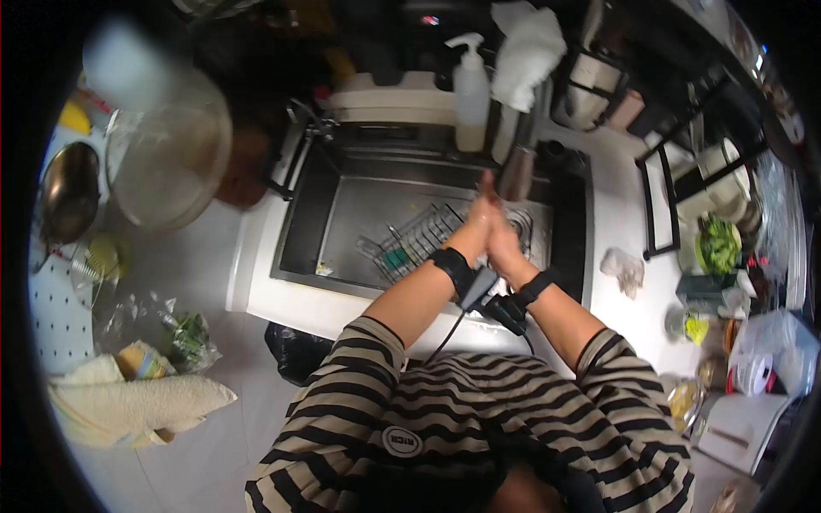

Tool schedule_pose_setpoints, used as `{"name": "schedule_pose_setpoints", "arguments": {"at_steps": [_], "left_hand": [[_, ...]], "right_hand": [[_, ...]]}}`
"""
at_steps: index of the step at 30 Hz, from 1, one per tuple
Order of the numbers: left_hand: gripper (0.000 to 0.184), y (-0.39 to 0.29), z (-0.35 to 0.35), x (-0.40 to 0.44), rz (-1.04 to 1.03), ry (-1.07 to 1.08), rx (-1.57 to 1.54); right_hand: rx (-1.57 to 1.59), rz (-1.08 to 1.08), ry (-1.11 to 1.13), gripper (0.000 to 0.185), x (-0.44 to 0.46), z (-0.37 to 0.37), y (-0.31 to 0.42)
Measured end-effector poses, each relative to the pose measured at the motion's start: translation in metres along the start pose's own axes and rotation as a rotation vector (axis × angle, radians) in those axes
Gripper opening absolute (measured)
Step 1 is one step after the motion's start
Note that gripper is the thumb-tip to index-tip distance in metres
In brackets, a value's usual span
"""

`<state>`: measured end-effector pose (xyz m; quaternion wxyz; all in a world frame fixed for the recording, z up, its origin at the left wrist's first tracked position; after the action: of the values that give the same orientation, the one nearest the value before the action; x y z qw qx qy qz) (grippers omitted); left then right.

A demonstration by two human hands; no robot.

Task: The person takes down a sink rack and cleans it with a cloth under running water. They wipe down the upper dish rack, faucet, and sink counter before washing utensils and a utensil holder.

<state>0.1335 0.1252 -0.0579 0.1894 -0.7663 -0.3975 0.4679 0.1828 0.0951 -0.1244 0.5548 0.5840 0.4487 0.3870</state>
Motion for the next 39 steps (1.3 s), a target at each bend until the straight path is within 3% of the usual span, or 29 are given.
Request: {"name": "schedule_pose_setpoints", "arguments": {"at_steps": [1, 2, 3, 4, 5, 7, 9, 13, 15, 17, 18, 20, 21, 23, 25, 26, 28, 29, 30, 31, 33, 34, 37, 39], "left_hand": [[0.026, 0.01, -0.002, -0.002, 0.05, 0.094, -0.053], [0.024, 0.02, -0.004, -0.004, 0.104, 0.185, -0.099], [0.024, 0.039, -0.009, 0.005, -0.032, 0.299, -0.15], [0.028, 0.028, -0.006, -0.006, 0.079, 0.435, -0.166], [0.032, 0.021, -0.003, -0.01, 0.092, 0.406, -0.171], [0.029, 0.004, 0.009, 0.008, 0.171, 0.135, -0.103], [0.036, 0.001, 0.004, 0.004, 0.153, 0.186, -0.11], [0.051, 0.023, -0.014, -0.009, 0.079, 0.344, -0.095], [0.035, 0.001, -0.002, 0.003, 0.143, 0.068, -0.029], [0.035, -0.004, 0.005, -0.002, 0.107, 0.04, -0.035], [0.03, 0.002, 0.004, 0.001, 0.149, 0.153, -0.107], [0.021, 0.014, -0.013, -0.013, 0.091, 0.364, -0.156], [0.023, 0.02, -0.01, -0.003, 0.084, 0.33, -0.159], [0.025, 0.012, 0.01, 0.011, 0.184, 0.282, -0.114], [0.028, 0.01, 0.016, 0.022, 0.159, 0.158, -0.124], [0.03, 0.013, 0.019, 0.025, 0.148, 0.094, -0.131], [0.031, 0.025, 0.013, 0.027, 0.12, 0.335, -0.179], [0.033, 0.018, 0.005, 0.012, 0.115, 0.332, -0.143], [0.035, 0.011, -0.004, -0.002, 0.11, 0.328, -0.106], [0.037, -0.003, -0.002, -0.009, 0.146, 0.234, -0.062], [0.048, -0.013, 0.006, -0.003, 0.204, 0.063, -0.05], [0.053, -0.01, 0.009, 0.005, 0.162, 0.116, -0.064], [0.065, 0.006, 0.017, 0.023, 0.07, 0.231, -0.084], [0.069, 0.013, 0.017, 0.016, 0.058, 0.248, -0.062]], "right_hand": [[0.06, -0.167, 0.068, 0.041, 0.009, 0.013, -0.002], [0.403, -0.28, 0.138, 0.038, 0.038, 0.036, -0.026], [0.306, -0.249, 0.133, 0.036, 0.048, 0.035, -0.039], [0.206, -0.219, 0.126, 0.035, 0.059, 0.034, -0.052], [0.108, -0.191, 0.116, 0.033, 0.07, 0.033, -0.064], [0.04, -0.19, 0.04, 0.032, 0.014, 0.016, -0.009], [0.095, -0.23, 0.043, 0.031, 0.009, 0.013, 0.003], [0.412, -0.372, 0.14, 0.033, 0.066, 0.033, -0.04], [0.356, -0.286, 0.104, 0.036, 0.037, 0.014, -0.027], [0.107, -0.298, 0.102, 0.032, 0.002, -0.001, 0.03], [-0.095, -0.361, 0.13, 0.032, 0.022, 0.016, 0.014], [0.268, -0.455, 0.106, 0.027, 0.077, 0.03, -0.055], [0.45, -0.393, 0.349, 0.028, 0.068, 0.042, -0.042], [-0.028, -0.313, 0.098, 0.032, 0.019, 0.018, 0.004], [0.024, -0.276, -0.023, 0.03, -0.016, -0.009, 0.063], [0.038, -0.282, 0.104, 0.03, -0.01, -0.001, 0.062], [0.091, -0.418, 0.121, 0.03, 0.027, 0.018, 0.034], [0.197, -0.439, 0.169, 0.029, 0.037, 0.027, 0.02], [0.075, -0.384, 0.097, 0.03, 0.033, 0.026, 0.018], [-0.051, -0.389, 0.176, 0.032, 0.007, 0.008, 0.053], [0.203, -0.246, 0.166, 0.027, -0.015, -0.005, 0.074], [0.334, -0.204, 0.194, 0.025, -0.017, -0.007, 0.077], [0.186, -0.129, 0.042, 0.022, 0.003, -0.003, 0.045], [0.278, -0.148, -0.056, 0.022, -0.007, -0.008, 0.065]]}}
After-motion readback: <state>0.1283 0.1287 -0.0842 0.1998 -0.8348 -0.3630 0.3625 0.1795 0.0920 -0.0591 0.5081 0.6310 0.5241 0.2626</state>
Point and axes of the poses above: each hand's wrist, its own x-axis towards the middle knuckle, its own z-axis out of the back of the hand, y = z × x, the point moved 1 cm from there along x, towards the middle knuckle
